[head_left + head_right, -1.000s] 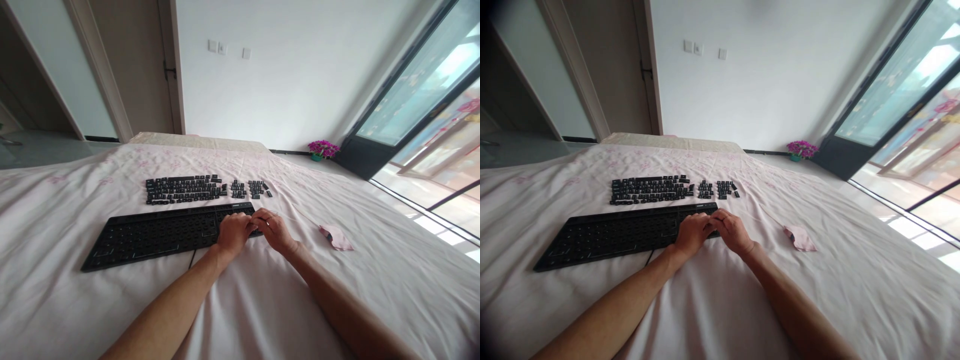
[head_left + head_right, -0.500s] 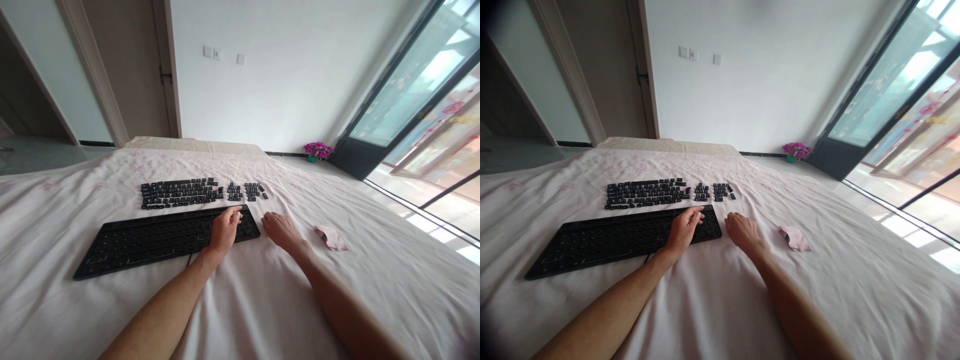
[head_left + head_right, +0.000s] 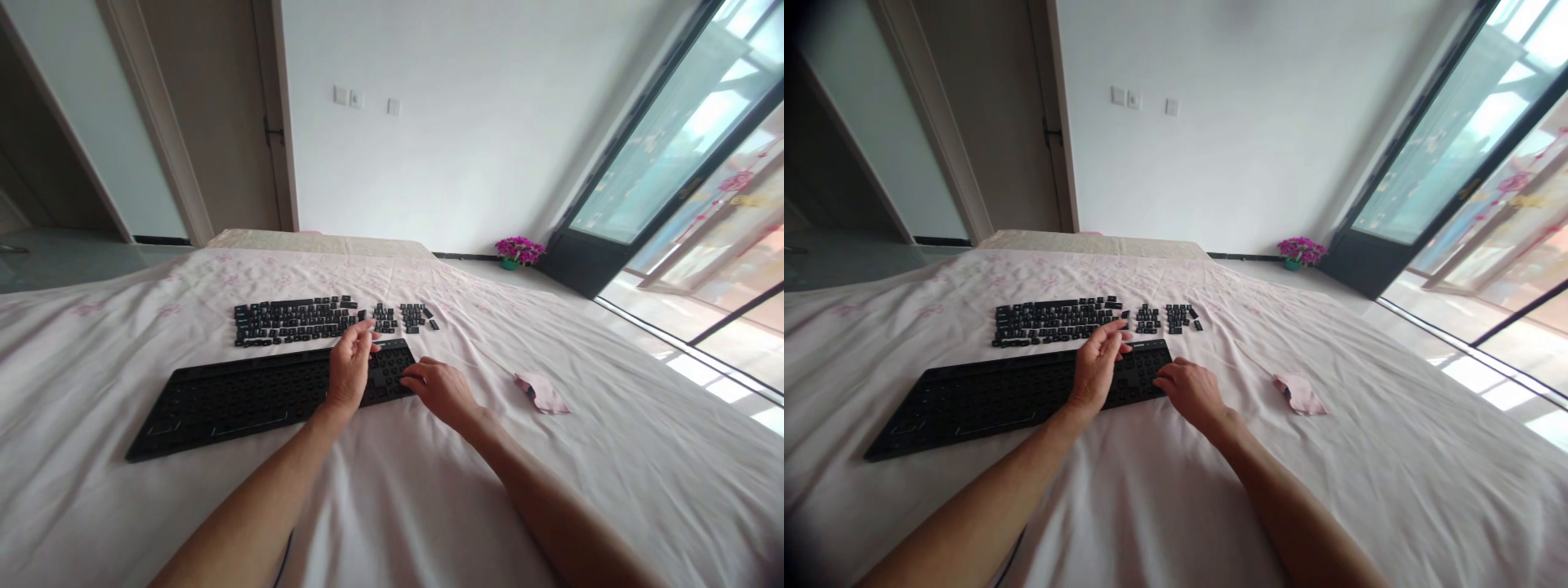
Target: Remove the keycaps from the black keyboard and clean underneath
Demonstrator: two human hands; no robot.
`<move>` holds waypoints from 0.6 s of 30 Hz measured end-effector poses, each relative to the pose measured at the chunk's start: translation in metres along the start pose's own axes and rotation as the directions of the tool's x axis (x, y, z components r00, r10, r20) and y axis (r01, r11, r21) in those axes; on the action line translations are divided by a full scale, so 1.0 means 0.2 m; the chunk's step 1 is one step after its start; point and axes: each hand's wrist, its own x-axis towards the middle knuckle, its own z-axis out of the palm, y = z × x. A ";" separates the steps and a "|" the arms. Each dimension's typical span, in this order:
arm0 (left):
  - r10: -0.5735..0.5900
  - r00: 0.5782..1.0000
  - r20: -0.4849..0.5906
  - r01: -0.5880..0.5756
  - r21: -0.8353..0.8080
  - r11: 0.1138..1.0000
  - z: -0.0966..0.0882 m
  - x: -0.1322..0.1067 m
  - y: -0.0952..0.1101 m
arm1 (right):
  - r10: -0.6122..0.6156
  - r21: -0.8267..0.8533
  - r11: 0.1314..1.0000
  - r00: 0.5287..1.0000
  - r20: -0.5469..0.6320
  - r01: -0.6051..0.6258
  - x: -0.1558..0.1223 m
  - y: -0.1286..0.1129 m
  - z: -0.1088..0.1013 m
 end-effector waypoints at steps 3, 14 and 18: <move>0.087 0.996 -0.009 -0.086 0.056 0.995 -0.16 0.10 0.08 | -0.017 0.079 0.997 1.000 -0.019 0.019 -0.01 0.02 0.02; 0.065 0.970 -0.235 0.124 0.704 0.699 -1.20 0.21 0.05 | 0.200 0.668 0.724 0.979 0.035 -0.172 0.01 0.10 0.10; -0.074 0.916 -0.395 0.298 0.543 0.785 -1.41 0.17 -0.11 | 0.294 0.880 0.421 0.951 0.097 -0.220 0.04 0.15 0.10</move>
